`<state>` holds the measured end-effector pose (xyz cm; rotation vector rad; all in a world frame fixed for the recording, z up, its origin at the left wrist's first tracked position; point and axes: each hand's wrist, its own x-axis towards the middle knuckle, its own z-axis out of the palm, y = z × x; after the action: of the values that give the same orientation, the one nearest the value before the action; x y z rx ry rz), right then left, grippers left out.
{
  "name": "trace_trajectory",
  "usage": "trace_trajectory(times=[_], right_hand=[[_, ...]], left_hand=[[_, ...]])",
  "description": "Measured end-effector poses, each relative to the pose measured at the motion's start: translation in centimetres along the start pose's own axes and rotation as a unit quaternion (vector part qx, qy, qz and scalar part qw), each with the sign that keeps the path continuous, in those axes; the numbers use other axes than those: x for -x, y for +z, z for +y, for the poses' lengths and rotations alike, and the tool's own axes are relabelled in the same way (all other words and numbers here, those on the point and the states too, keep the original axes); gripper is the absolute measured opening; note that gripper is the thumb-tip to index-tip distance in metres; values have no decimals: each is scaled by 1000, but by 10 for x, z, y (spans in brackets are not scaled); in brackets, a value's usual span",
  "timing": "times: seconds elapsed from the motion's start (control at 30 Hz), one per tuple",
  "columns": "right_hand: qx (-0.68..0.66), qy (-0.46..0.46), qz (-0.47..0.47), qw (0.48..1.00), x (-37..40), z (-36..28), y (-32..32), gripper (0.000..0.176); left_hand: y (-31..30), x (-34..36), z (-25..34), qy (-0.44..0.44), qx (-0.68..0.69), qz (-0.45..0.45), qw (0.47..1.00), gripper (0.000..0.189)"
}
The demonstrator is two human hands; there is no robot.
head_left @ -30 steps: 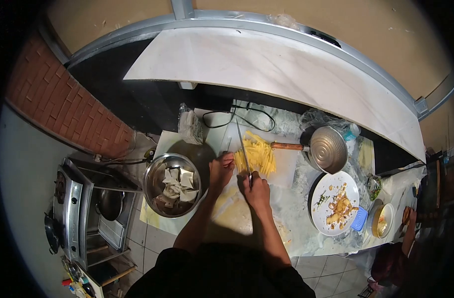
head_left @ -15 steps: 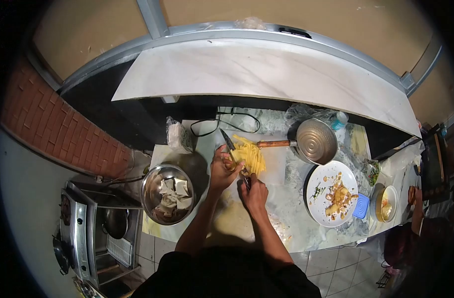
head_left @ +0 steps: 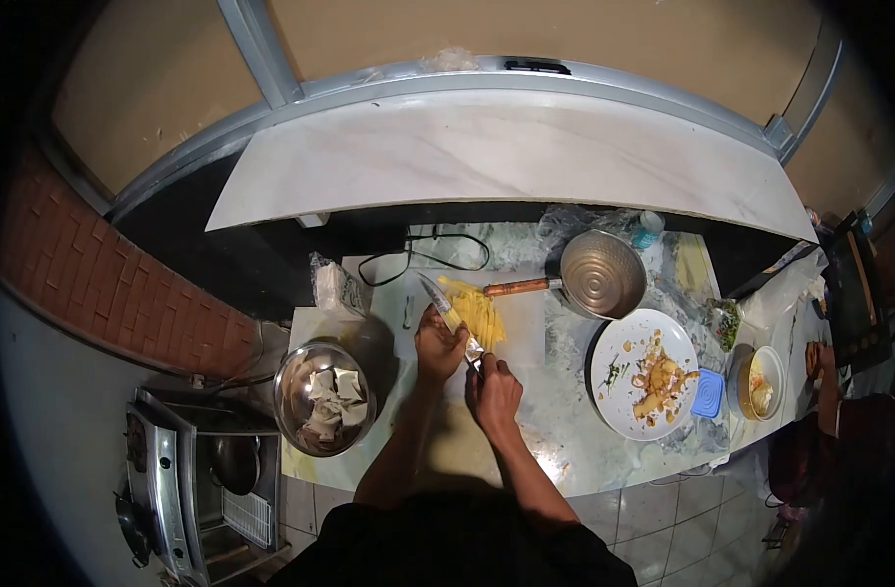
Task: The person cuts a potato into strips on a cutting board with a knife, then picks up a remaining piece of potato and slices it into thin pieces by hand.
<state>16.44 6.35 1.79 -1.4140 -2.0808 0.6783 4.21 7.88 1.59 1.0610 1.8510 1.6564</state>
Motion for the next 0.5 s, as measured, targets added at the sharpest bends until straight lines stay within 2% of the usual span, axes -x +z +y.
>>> trace_trajectory(times=[0.03, 0.1, 0.2, 0.4, 0.5], right_hand=[[4, -1, 4, 1000, 1, 2, 2, 19], [7, 0, 8, 1000, 1, 3, 4, 19], [-1, 8, 21, 1000, 1, 6, 4, 19], [-5, -1, 28, 1000, 1, 10, 3, 18], [-9, 5, 17, 1000, 0, 11, 3, 17]], left_hand=[[1, 0, -4, -1, 0, 0, 1000, 42], [3, -2, -14, 58, 8, 3, 998, 44], [3, -3, -23, 60, 88, -44, 993, 48], [-2, -2, -28, 3, 84, -75, 994, 55], [-8, -1, -27, 19, 94, -101, 990, 61]])
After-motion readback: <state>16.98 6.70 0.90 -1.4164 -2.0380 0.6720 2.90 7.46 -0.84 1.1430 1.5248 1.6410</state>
